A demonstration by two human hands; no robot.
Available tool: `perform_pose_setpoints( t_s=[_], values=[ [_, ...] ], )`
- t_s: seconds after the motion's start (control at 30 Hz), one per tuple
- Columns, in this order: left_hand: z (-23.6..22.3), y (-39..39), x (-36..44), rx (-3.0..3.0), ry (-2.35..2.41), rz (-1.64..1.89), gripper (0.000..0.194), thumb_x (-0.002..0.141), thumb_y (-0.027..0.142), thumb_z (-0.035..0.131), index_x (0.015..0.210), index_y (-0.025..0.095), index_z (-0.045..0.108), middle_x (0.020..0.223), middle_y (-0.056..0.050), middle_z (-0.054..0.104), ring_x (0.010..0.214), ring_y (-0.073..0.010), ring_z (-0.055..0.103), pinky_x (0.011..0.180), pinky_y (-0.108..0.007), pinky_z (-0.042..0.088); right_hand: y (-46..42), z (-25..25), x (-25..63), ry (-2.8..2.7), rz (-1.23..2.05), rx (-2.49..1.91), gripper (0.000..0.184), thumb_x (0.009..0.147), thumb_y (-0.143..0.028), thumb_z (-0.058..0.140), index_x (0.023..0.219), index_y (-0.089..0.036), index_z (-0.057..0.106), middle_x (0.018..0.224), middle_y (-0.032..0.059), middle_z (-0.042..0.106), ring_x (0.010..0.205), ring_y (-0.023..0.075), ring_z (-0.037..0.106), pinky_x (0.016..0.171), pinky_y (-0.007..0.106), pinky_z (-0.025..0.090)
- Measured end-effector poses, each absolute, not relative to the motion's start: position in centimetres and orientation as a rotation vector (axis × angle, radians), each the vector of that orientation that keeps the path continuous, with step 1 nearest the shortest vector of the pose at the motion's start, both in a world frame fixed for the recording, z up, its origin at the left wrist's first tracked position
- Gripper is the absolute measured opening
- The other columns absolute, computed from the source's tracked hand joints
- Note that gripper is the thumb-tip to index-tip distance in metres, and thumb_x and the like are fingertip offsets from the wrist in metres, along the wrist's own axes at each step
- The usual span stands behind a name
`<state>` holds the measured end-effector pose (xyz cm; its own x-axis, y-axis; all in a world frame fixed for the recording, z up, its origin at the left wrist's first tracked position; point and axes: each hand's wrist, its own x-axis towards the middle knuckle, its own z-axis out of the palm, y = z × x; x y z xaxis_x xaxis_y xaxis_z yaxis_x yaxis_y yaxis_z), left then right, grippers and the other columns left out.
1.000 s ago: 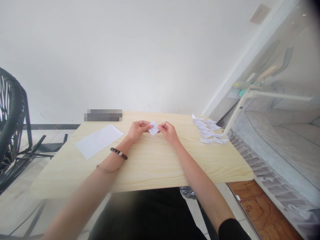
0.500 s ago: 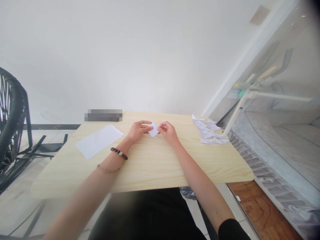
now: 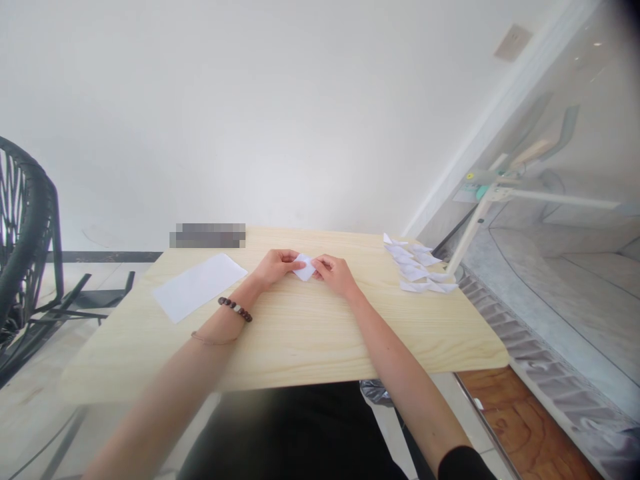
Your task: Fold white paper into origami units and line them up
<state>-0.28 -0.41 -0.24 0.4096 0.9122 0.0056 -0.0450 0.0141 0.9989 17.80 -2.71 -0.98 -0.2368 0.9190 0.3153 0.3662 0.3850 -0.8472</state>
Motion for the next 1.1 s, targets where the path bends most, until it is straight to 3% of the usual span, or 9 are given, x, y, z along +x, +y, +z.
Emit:
perform_pose_setpoints(
  t_s=[0.17,0.37,0.6,0.83,1.1],
  values=[
    [-0.06,-0.54,-0.37,1.367,0.861,0.884,0.035,0.056,0.037,0.07,0.08,0.012,0.065,0.076,-0.005,0.068,0.072,-0.0193,0.061,0.067,-0.031,0.047,-2.88,-0.57,18.22,-1.911,0.7,-1.114,0.028,0.081,-0.039,0.043,0.073,-0.017,0.059,0.058,-0.0009,0.058,0.053,0.01,0.053,0.054,0.021,0.041],
    [-0.18,-0.54,-0.42,1.525,0.948,0.92,0.034,0.064,0.043,0.062,0.078,0.013,0.066,0.07,-0.003,0.066,0.062,-0.0138,0.056,0.055,-0.023,0.041,-3.12,-0.5,18.11,-1.967,0.746,-1.093,0.027,0.081,-0.037,0.042,0.072,-0.016,0.056,0.059,-0.0016,0.055,0.052,0.0086,0.048,0.054,0.02,0.039],
    [-0.12,-0.36,-0.6,1.461,0.954,0.901,0.037,0.063,0.043,0.064,0.081,0.011,0.067,0.072,-0.004,0.066,0.064,-0.0154,0.057,0.058,-0.024,0.043,-3.15,-0.5,17.69,-1.915,0.807,-1.089,0.025,0.081,-0.037,0.042,0.073,-0.016,0.054,0.055,-0.0027,0.051,0.049,0.0081,0.046,0.052,0.019,0.037],
    [-0.07,-0.42,-0.45,1.358,0.841,0.808,0.04,0.061,0.04,0.067,0.087,0.01,0.066,0.083,-0.007,0.067,0.08,-0.0206,0.061,0.075,-0.033,0.048,-2.81,-0.89,18.05,-1.746,0.798,-1.175,0.027,0.078,-0.039,0.043,0.07,-0.016,0.053,0.054,-0.0027,0.049,0.047,0.0085,0.045,0.047,0.019,0.035],
    [-0.3,-0.14,-0.87,1.377,0.883,0.829,0.036,0.062,0.04,0.066,0.082,0.01,0.065,0.075,-0.006,0.067,0.071,-0.0185,0.062,0.069,-0.032,0.05,-3.07,-0.7,17.96,-1.805,0.808,-1.158,0.034,0.079,-0.046,0.041,0.066,-0.016,0.051,0.052,-0.0032,0.047,0.046,0.0077,0.042,0.046,0.019,0.034]
  ],
)
